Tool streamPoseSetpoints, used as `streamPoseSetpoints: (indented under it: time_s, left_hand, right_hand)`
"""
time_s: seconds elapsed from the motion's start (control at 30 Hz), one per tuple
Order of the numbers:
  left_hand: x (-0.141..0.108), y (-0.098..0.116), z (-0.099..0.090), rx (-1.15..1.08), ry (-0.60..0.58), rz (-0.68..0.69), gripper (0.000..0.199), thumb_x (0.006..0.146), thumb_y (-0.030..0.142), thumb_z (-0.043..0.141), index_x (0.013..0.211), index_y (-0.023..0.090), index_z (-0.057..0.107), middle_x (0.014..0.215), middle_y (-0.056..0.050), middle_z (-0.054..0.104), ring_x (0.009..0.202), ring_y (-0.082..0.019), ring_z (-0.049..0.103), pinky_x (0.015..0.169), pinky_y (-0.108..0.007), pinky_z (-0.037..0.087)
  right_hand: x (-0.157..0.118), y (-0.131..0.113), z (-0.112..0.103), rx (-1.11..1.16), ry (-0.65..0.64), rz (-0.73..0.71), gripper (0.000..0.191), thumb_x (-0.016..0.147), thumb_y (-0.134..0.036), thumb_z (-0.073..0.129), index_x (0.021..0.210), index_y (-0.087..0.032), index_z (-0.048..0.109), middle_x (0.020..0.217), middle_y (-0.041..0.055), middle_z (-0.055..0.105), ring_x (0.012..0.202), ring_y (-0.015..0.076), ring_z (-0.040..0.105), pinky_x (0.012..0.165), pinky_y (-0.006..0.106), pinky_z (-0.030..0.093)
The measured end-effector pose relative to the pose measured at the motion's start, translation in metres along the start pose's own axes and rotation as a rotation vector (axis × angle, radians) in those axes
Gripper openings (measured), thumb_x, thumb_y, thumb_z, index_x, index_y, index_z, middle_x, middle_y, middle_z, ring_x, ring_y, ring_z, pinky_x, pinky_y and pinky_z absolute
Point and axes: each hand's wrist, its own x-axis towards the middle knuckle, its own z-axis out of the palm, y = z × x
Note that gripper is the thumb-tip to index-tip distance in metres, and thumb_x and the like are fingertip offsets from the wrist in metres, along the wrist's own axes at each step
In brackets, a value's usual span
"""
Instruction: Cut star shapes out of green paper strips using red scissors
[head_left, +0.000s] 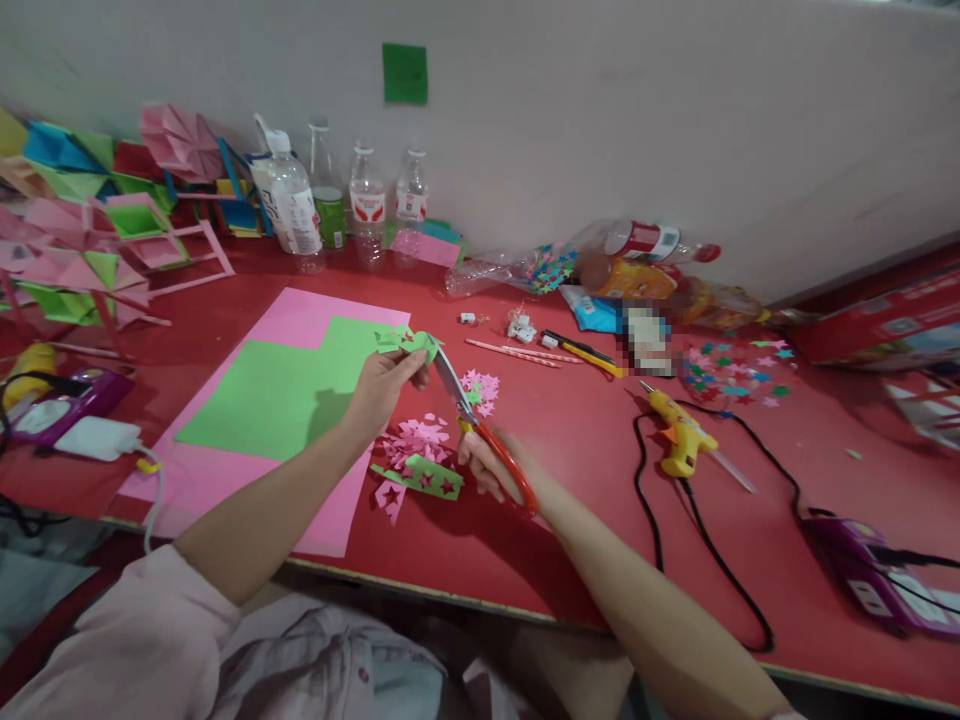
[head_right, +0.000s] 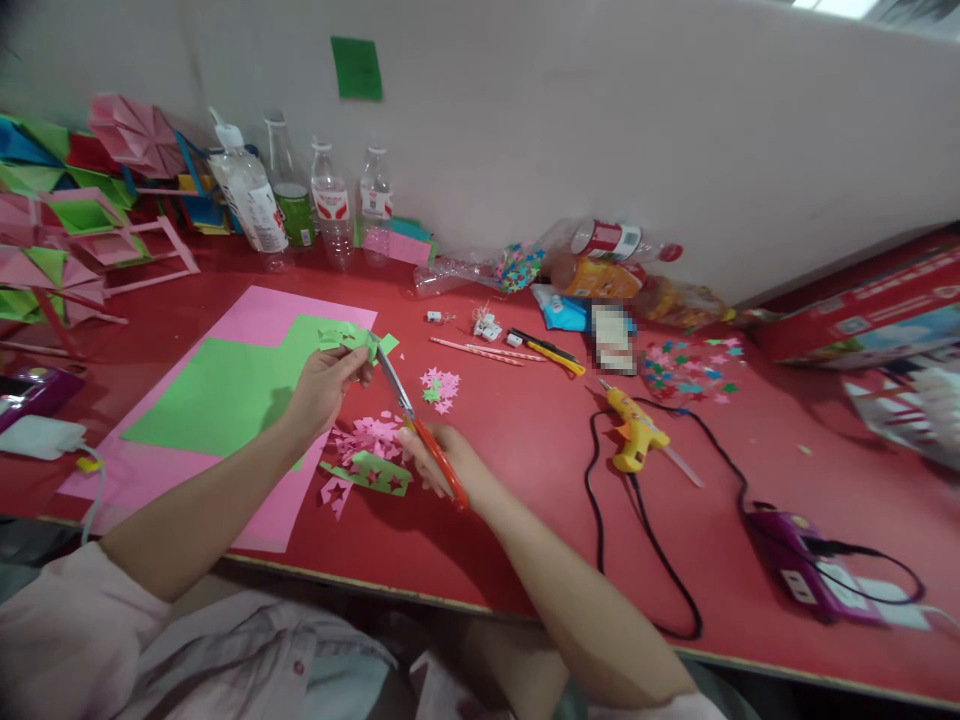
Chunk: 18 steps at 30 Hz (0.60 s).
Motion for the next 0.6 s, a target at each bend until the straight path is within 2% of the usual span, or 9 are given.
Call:
streamPoseSetpoints:
  time_s: [0.6]
  left_hand:
    - [-0.002,-0.0029,0.0023,-0.045,-0.002,-0.01,0.027,0.076,0.029,0.062,0.054,0.015,0.058,0.05,0.002,0.056,0.051,-0.007,0.048,0.059,-0.022,0.041]
  right_hand:
    - [-0.001,-0.0022,0.0077,0.017,0.07,0.013,0.049,0.082,-0.067,0.042,0.065,-0.021,0.042,0.035,-0.0101,0.034,0.026,0.0064,0.031,0.034,0.021,0.034]
